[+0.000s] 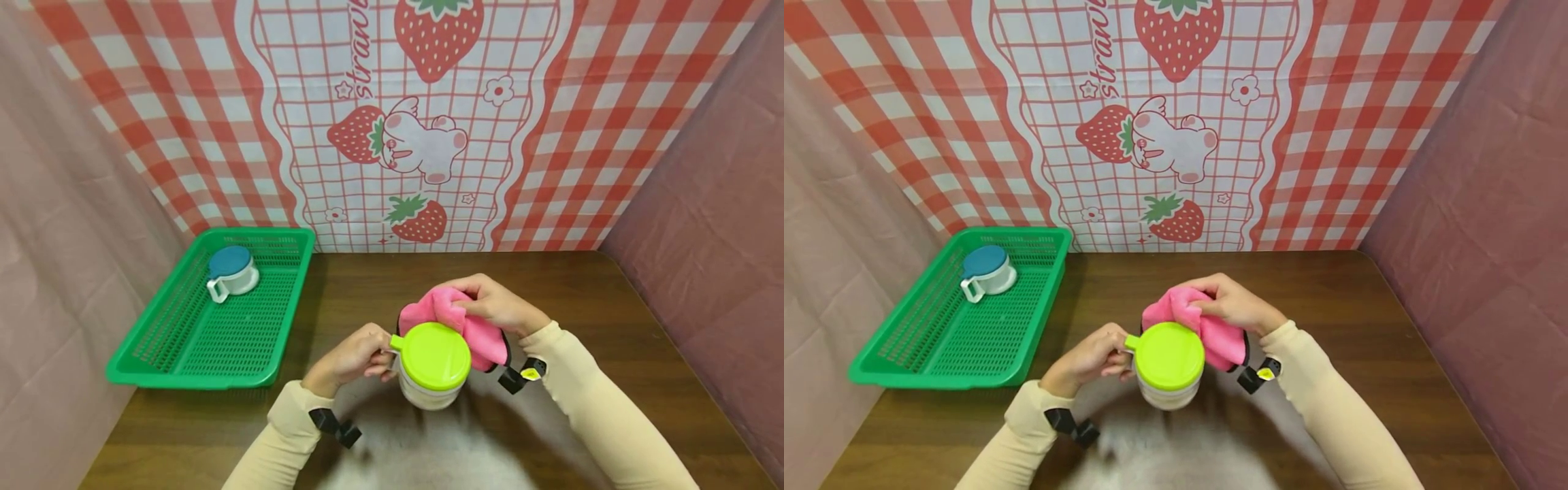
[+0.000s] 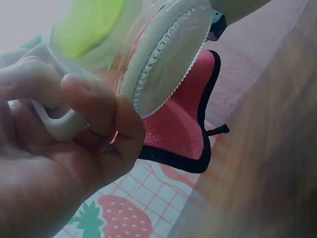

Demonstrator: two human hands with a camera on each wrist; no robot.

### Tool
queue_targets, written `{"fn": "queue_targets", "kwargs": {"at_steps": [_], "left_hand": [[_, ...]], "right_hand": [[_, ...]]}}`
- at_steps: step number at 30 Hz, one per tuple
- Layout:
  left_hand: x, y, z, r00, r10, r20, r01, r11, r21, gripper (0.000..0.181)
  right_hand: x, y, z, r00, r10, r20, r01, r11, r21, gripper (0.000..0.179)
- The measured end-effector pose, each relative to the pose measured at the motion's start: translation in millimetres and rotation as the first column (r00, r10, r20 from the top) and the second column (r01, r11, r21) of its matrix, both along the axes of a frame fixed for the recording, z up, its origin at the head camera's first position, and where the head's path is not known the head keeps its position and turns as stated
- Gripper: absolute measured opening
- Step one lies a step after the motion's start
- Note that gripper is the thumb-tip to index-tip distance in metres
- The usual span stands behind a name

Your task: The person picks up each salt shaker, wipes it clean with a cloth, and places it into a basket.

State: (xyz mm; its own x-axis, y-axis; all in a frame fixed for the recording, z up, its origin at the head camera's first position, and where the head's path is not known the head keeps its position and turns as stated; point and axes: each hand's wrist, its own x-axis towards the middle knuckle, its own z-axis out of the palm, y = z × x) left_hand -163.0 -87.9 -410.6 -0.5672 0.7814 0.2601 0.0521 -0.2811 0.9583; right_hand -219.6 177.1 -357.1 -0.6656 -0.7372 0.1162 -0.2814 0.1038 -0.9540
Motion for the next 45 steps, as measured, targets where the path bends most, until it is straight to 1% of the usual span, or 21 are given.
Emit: {"fn": "queue_targets", "kwargs": {"at_steps": [5, 8, 12, 14, 17, 21, 25, 31, 34, 40, 45], "left_hand": [[-0.9, -0.5, 1.5, 0.999, 0.027, 0.018, -0.027, 1.000, 0.014, 0.035], [-0.7, -0.6, 1.0, 0.997, 0.060, 0.046, -0.061, 0.998, 0.008, 0.035], [-0.7, -1.4, -1.2, 0.992, 0.103, 0.076, -0.104, 0.995, 0.007, 0.033], [-1.0, -1.7, -1.8, 0.990, 0.115, 0.083, -0.116, 0.993, 0.014, 0.032], [-1.0, -1.5, -1.4, 0.987, 0.138, 0.085, -0.140, 0.990, 0.015, 0.031], [-0.6, -0.7, -0.2, 0.979, 0.171, 0.110, -0.173, 0.985, 0.010, 0.032], [-0.9, -0.3, 1.1, 0.970, 0.195, 0.143, -0.199, 0.980, 0.013, 0.033], [-1.3, 0.2, 1.6, 0.963, 0.217, 0.160, -0.223, 0.974, 0.026, 0.032], [-1.1, 0.4, 1.1, 0.958, 0.238, 0.162, -0.246, 0.969, 0.034, 0.033], [0.6, 0.8, 2.5, 0.938, 0.294, 0.185, -0.306, 0.951, 0.043, 0.036], [1.6, 1.6, 4.1, 0.920, 0.326, 0.218, -0.344, 0.938, 0.046, 0.036]], "right_hand": [[3.5, 6.0, 0.4, 0.999, -0.034, -0.002, 0.034, 0.999, -0.037, 0.036], [5.9, 8.7, 0.0, 0.998, -0.056, -0.012, 0.055, 0.997, -0.046, 0.037], [9.2, 11.2, 0.0, 0.994, -0.098, -0.039, 0.096, 0.995, -0.040, 0.037], [10.7, 11.7, -0.3, 0.991, -0.125, -0.051, 0.123, 0.992, -0.038, 0.037], [14.0, 11.3, -0.5, 0.981, -0.177, -0.079, 0.175, 0.984, -0.038, 0.037], [19.9, 11.3, -0.7, 0.962, -0.239, -0.133, 0.236, 0.971, -0.043, 0.036], [25.4, 11.6, -0.5, 0.948, -0.276, -0.159, 0.269, 0.961, -0.062, 0.036], [30.3, 11.3, -3.5, 0.928, -0.328, -0.179, 0.317, 0.944, -0.088, 0.036], [31.9, 11.5, -5.7, 0.919, -0.347, -0.187, 0.332, 0.937, -0.106, 0.036], [35.5, 10.8, -7.8, 0.907, -0.377, -0.186, 0.350, 0.923, -0.161, 0.036], [39.4, 9.3, -9.1, 0.881, -0.421, -0.215, 0.388, 0.904, -0.179, 0.034]]}}
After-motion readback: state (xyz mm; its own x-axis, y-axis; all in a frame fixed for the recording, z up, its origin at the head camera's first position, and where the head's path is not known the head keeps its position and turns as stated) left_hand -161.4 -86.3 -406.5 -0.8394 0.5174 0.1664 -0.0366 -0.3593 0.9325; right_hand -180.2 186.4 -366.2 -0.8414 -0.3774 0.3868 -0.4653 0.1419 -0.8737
